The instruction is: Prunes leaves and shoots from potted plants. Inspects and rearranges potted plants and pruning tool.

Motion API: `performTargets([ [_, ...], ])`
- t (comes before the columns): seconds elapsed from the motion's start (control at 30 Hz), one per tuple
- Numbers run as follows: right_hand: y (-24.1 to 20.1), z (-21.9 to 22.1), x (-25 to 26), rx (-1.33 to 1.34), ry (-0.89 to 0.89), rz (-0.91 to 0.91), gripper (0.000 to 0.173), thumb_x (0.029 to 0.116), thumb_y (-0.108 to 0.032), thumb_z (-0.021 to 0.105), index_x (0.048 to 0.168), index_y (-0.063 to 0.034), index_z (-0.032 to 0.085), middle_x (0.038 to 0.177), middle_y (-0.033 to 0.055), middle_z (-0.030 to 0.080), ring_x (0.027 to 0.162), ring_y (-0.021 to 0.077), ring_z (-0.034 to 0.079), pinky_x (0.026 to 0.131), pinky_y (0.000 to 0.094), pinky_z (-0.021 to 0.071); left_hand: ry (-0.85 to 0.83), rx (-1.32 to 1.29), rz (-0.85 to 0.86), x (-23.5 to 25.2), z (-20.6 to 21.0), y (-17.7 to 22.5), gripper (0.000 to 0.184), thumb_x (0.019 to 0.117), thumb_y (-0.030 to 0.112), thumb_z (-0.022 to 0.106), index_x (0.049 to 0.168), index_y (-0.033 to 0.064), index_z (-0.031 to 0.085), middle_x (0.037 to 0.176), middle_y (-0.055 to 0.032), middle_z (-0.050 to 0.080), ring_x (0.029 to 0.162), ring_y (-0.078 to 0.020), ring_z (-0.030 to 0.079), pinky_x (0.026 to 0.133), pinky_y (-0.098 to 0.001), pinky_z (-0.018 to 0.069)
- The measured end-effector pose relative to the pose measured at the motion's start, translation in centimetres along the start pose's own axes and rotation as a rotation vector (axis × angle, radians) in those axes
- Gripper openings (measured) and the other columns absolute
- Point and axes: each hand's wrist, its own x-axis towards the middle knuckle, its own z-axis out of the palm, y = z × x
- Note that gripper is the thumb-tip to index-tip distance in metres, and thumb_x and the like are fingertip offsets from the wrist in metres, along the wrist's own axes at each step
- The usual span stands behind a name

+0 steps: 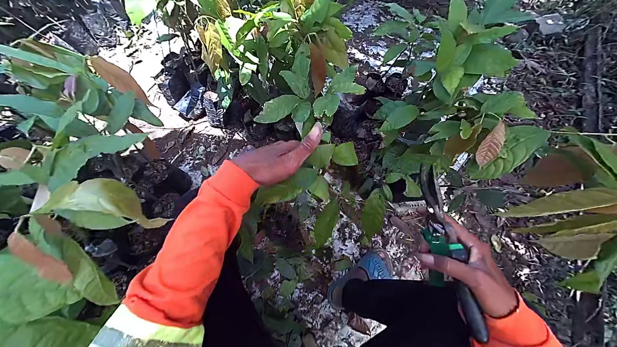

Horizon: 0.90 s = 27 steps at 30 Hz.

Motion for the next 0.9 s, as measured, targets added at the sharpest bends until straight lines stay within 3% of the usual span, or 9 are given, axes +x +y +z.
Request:
performTargets([
  [0.07,0.2,-0.1,0.1,0.011,0.009,-0.002,0.083,0.0688,-0.029,0.077,0.142,-0.0032,0.048,0.086,-0.0082,0.067,0.072,0.0070,0.068,0.067,0.0274,0.0610,-0.011,-0.080,-0.001,-0.1,-0.9,0.2,0.092,0.1030,0.067,0.002,0.144,0.0041,0.055,0.138,-0.0202,0.062,0.129,-0.0304,0.059,0.110,-0.0549,0.0442],
  [0.2,0.3,-0.1,-0.1,0.025,0.018,0.022,0.083,0.0688,-0.029,0.077,0.143,-0.0044,0.047,0.088,-0.0074,0.067,0.073,0.0081,0.069,0.067,0.0280,0.0621,-0.060,-0.167,0.146,-0.2,-1.7,-0.1,0.098,0.1010,0.065,-0.005,0.132,0.0005,0.062,0.121,-0.0156,0.070,0.109,-0.0209,0.068,0.096,-0.0438,0.0532],
  [0.27,0.3,0.0,-0.1,0.035,0.016,0.020,0.084,0.0691,-0.030,0.077,0.143,-0.0046,0.046,0.087,-0.0072,0.067,0.073,0.0087,0.069,0.068,0.0279,0.0619,-0.037,-0.170,0.175,-0.7,-1.9,-0.3,0.097,0.1015,0.065,-0.004,0.131,0.0010,0.063,0.122,-0.0135,0.071,0.110,-0.0175,0.069,0.099,-0.0409,0.0544],
  [0.37,0.2,0.0,0.0,0.045,0.019,0.020,0.082,0.0703,-0.031,0.075,0.143,-0.0061,0.047,0.088,-0.0078,0.067,0.073,0.0074,0.069,0.067,0.0256,0.0608,0.042,-0.199,0.183,-1.9,-1.8,-0.9,0.095,0.1030,0.064,-0.001,0.133,0.0003,0.062,0.127,-0.0139,0.069,0.119,-0.0185,0.065,0.107,-0.0409,0.0486],
  [0.5,1.0,-0.4,0.1,0.087,0.020,-0.005,0.081,0.0723,-0.031,0.075,0.144,-0.0077,0.047,0.092,-0.0059,0.068,0.076,0.0095,0.069,0.069,0.0279,0.0613,0.001,-0.396,0.321,-1.7,-1.9,-3.9,0.102,0.0980,0.072,-0.003,0.122,0.0042,0.069,0.109,-0.0093,0.075,0.102,-0.0151,0.072,0.092,-0.0368,0.0588],
  [0.63,0.9,0.2,-0.8,0.062,-0.018,-0.044,0.081,0.0723,-0.036,0.078,0.142,-0.0078,0.048,0.092,-0.0087,0.068,0.078,0.0071,0.069,0.071,0.0260,0.0612,0.040,-0.526,0.288,-3.7,-0.6,-5.1,0.087,0.1012,0.072,0.013,0.120,0.0091,0.069,0.095,-0.0045,0.077,0.077,-0.0080,0.073,0.063,-0.0243,0.0594],
  [0.7,1.0,1.3,-1.7,0.020,-0.112,-0.066,0.084,0.0737,-0.041,0.078,0.143,-0.0052,0.047,0.094,-0.0084,0.068,0.079,0.0047,0.068,0.072,0.0228,0.0589,0.047,-0.565,0.321,-4.5,0.3,-5.7,0.075,0.1055,0.064,0.022,0.121,0.0076,0.069,0.093,-0.0031,0.076,0.074,-0.0061,0.071,0.061,-0.0222,0.0588],
  [0.8,1.7,4.6,-3.0,0.010,-0.296,-0.097,0.084,0.0758,-0.042,0.079,0.143,-0.0012,0.049,0.097,-0.0051,0.067,0.081,0.0025,0.064,0.073,0.0201,0.0561,0.073,-0.530,0.333,-5.0,1.6,-6.0,0.071,0.1083,0.056,0.021,0.120,0.0061,0.071,0.091,-0.0014,0.074,0.070,-0.0025,0.065,0.060,-0.0185,0.0528],
  [0.9,1.9,8.5,-3.9,0.003,-0.439,-0.066,0.086,0.0747,-0.038,0.081,0.145,0.0002,0.049,0.101,-0.0014,0.066,0.083,0.0014,0.063,0.075,0.0196,0.0552,0.006,-0.609,0.329,-5.2,2.4,-5.1,0.075,0.1083,0.057,0.019,0.124,0.0015,0.067,0.101,-0.0064,0.075,0.087,-0.0105,0.073,0.077,-0.0290,0.0616],
])
